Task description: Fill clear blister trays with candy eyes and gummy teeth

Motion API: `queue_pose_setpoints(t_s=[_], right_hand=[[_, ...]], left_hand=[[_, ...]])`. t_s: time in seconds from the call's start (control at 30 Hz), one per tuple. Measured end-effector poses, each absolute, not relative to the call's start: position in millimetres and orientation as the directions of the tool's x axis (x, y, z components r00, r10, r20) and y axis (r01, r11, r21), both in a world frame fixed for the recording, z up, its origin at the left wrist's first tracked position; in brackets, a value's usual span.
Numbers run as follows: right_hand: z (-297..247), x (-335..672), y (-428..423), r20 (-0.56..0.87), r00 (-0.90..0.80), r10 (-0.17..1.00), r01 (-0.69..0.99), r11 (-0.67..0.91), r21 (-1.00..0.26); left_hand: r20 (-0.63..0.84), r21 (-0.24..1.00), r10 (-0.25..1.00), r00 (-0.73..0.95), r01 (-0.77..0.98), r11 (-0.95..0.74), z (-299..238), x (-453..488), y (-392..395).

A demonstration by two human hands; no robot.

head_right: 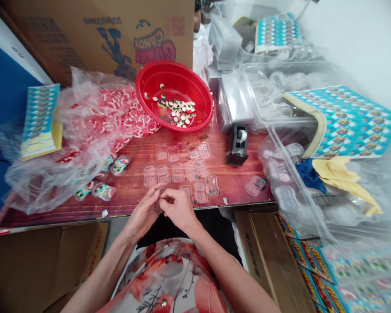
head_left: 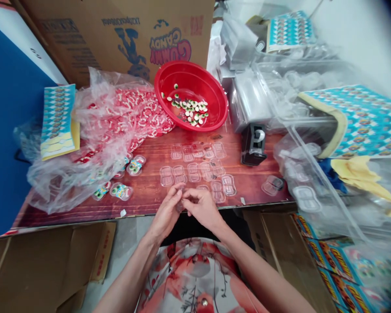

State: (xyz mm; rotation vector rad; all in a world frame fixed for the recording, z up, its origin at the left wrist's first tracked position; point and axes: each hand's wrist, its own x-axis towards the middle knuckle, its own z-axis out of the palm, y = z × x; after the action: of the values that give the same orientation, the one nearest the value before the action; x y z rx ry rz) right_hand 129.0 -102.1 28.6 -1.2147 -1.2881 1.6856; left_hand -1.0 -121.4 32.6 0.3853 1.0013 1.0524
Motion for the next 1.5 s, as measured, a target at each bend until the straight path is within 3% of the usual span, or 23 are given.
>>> queue_pose_setpoints(t_s=[0.3,0.5,0.73,0.83,0.9,1.1,1.5], right_hand=[[34,116,-105,-0.248,-0.206,0.947,0.097,-0.232,-0.968],[30,124,-105,-0.350,-0.210,0.913,0.110,-0.334,-0.936],[19,134,-96,-0.240,-0.111,0.964,0.515,-0.151,-0.844],[20,135,-96,-0.189,-0.088,0.978,0.603,-0.099,-0.791],[24,133,-100,-0.179,-0.116,0.977,0.552,-0.087,-0.829],[37,115,-113,-0.242,-0.276,0.930,0.187,-0.195,-0.963],[30,109,-114,-0.263,-0.302,0.916,0.074,-0.253,-0.965]], left_hand=[[-0.489,0.739,0.871,0.041,-0.510,0.439,30,0,-125],[-0.519,0.795,0.852,-0.064,-0.402,0.454,18,-6,-133],[-0.526,0.797,0.841,-0.126,-0.418,0.436,30,-30,-129],[-0.553,0.757,0.827,-0.100,-0.474,0.449,34,-33,-127],[-0.562,0.735,0.824,-0.069,-0.497,0.460,36,-31,-128],[-0.533,0.683,0.846,0.011,-0.585,0.438,38,-17,-130],[-0.516,0.694,0.856,0.016,-0.578,0.429,39,-12,-129]])
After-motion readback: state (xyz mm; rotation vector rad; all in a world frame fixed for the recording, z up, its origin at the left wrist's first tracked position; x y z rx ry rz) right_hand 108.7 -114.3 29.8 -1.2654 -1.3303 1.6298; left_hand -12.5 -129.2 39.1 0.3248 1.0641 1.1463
